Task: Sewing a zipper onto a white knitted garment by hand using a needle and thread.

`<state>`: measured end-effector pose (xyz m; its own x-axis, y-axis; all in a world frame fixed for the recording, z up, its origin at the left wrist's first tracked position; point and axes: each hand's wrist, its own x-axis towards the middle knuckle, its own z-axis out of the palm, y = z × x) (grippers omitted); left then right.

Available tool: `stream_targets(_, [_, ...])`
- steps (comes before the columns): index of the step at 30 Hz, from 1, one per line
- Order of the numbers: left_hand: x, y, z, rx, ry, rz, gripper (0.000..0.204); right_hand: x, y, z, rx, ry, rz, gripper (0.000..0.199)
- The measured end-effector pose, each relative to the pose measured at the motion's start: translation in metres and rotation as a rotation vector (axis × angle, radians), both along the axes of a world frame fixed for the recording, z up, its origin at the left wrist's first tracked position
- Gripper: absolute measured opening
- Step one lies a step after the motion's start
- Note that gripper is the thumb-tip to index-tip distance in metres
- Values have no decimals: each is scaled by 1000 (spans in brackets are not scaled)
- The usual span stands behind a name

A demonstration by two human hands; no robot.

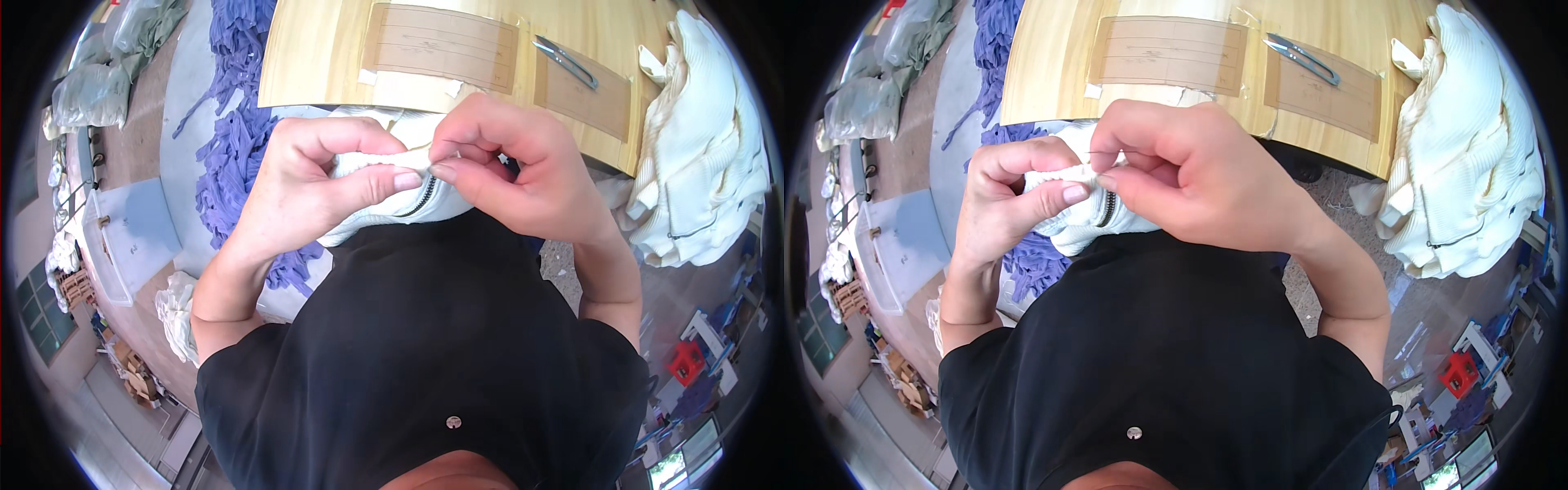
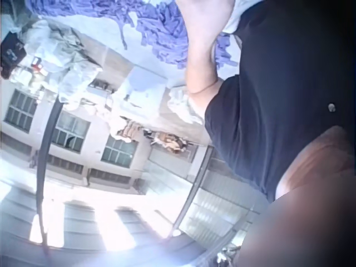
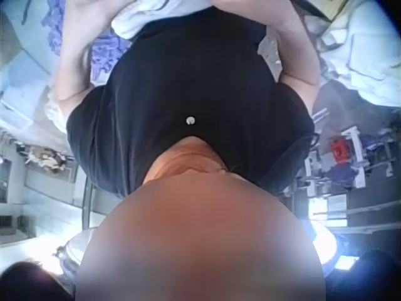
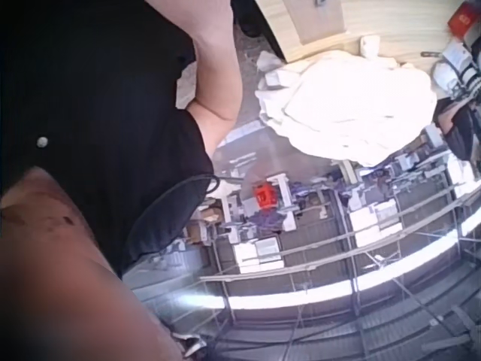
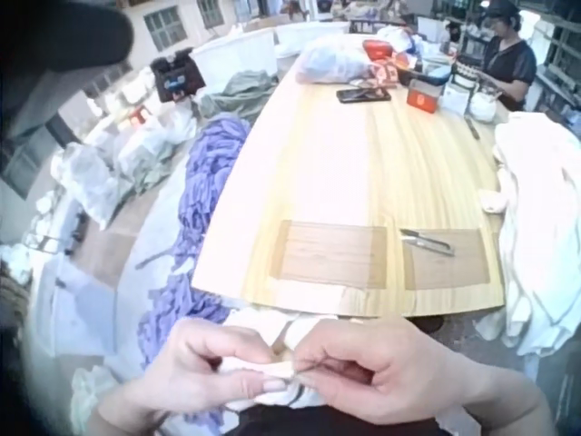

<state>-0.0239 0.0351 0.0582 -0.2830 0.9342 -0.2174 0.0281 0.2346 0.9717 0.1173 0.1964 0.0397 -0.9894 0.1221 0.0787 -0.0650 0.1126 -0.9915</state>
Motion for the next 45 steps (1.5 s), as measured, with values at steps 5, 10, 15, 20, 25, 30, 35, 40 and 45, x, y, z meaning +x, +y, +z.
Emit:
stream_targets(5, [3,1,-1,-33,-34,77,12,-2,-3,-1,73,9,-26,5])
stream_targets(10, [-1,-3,-8,37,-94,29,13,-9,2,-10,-322,-32,-166,10])
stream_targets(15, [-5,-7,-9,81,-49,-45,15,-17,13,-11,-260,-145,131,12])
stream_targets(20, [-3,-6,-9,89,-7,-28,15,-23,18,-4,-247,-286,314,7])
stream_targets(25, [-7,-11,-18,84,-91,31,15,-18,11,4,-409,-325,158,13])
stream_targets(30, [-6,-12,-20,41,-216,61,16,-1,-1,-9,-180,-8,-47,11])
stream_targets(35, [-4,-15,-25,76,-251,61,16,-2,0,-13,286,177,-66,12])
stream_targets(40, [-4,-15,-25,107,-251,66,16,-2,-1,-13,282,176,-58,16])
stream_targets(45, [-4,-17,-28,113,-240,72,15,-3,-1,-13,280,186,-59,18])
